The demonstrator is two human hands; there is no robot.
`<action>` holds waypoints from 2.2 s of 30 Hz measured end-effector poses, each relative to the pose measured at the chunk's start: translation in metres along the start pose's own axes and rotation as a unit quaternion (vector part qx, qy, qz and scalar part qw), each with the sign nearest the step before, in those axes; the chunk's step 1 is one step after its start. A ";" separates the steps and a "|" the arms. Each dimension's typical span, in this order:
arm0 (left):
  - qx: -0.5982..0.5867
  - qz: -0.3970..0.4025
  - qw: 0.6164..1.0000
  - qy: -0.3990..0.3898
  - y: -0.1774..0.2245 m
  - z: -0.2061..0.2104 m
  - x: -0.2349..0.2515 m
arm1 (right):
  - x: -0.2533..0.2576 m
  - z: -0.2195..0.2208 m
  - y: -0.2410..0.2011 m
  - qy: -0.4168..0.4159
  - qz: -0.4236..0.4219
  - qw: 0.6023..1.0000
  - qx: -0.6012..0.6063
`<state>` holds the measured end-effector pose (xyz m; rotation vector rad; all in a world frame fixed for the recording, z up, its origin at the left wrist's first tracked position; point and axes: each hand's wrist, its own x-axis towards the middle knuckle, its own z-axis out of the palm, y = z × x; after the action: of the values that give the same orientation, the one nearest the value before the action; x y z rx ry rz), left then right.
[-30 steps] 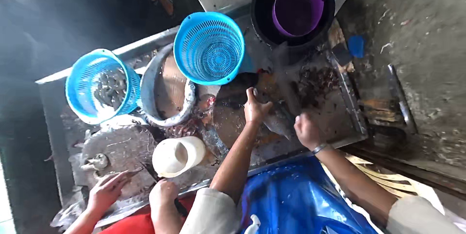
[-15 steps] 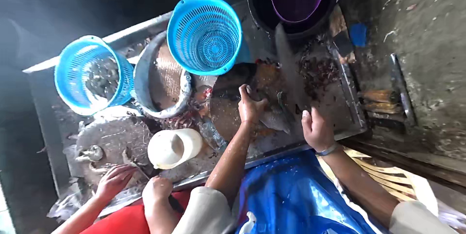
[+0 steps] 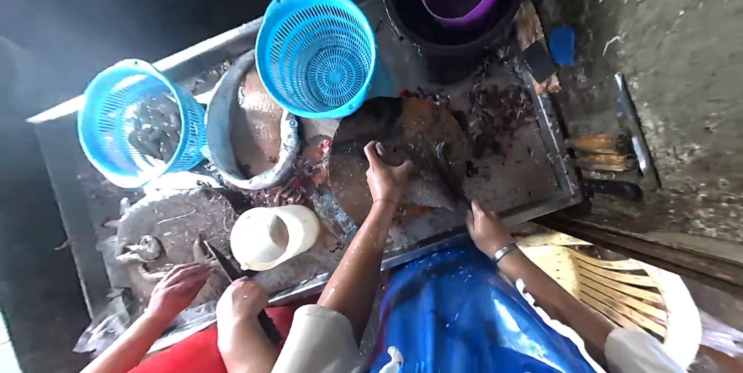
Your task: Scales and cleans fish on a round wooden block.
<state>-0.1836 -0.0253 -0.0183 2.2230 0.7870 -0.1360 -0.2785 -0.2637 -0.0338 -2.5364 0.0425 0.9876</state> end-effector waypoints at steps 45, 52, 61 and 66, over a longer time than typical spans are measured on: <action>0.036 -0.010 0.978 -0.206 0.024 0.055 -0.016 | -0.011 -0.061 -0.040 0.314 -0.092 0.927 0.182; 0.081 -0.076 0.981 -0.160 0.038 0.023 -0.001 | -0.025 -0.078 -0.028 0.122 -0.009 0.978 0.167; 0.058 -0.100 0.985 -0.126 0.032 0.032 -0.003 | 0.017 -0.016 -0.033 0.103 -0.003 0.977 0.184; 0.240 0.119 0.934 -0.237 0.059 0.013 0.014 | -0.016 -0.019 0.040 0.162 0.006 0.963 0.215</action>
<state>-0.1366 -0.0586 0.0055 2.5596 0.2242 -0.7844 -0.2856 -0.3098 -0.0253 -2.2611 0.3313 0.4867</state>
